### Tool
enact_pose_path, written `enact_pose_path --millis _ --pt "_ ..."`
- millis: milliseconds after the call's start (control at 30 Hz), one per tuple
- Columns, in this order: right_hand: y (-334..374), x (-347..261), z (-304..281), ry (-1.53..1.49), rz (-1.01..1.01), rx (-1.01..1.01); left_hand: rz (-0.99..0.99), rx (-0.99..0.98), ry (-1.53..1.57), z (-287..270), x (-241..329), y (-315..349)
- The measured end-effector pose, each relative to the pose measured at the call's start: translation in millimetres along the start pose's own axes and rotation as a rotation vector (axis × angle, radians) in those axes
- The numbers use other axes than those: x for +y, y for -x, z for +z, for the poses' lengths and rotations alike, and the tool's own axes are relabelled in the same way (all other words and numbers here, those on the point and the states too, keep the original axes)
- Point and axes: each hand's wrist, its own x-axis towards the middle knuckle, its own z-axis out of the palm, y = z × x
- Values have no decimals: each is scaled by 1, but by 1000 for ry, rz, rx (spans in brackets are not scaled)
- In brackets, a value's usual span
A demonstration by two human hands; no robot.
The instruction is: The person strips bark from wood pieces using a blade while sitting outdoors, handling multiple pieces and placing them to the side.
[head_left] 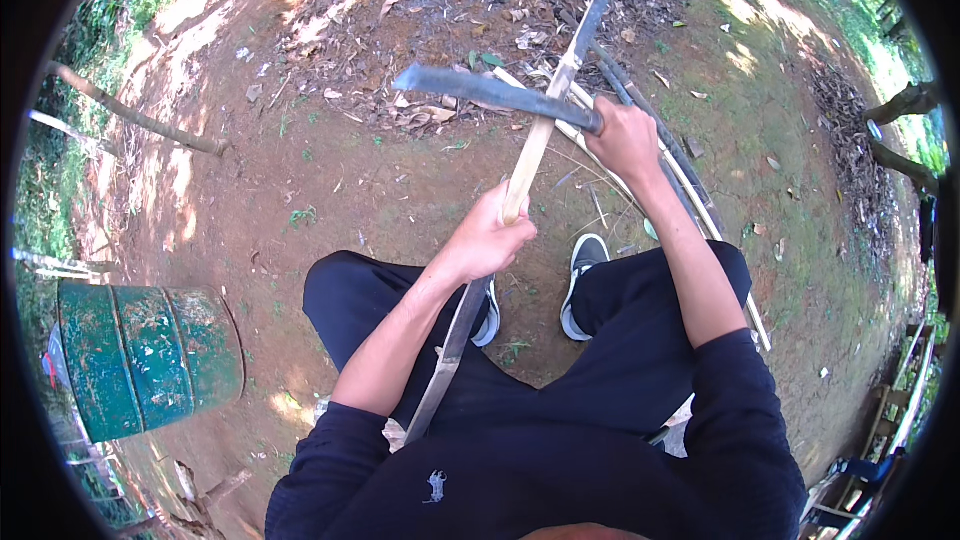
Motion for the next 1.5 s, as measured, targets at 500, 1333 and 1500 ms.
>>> enact_pose_path --millis 500,1333,1500 --pt "-4 0 13 31 149 -114 -90 -24 131 -2 -2 0" --pt "13 -36 -30 -1121 331 -109 -92 -328 443 -13 11 0" --pt "13 -59 -40 -1544 471 -156 -156 -481 401 -20 9 2"
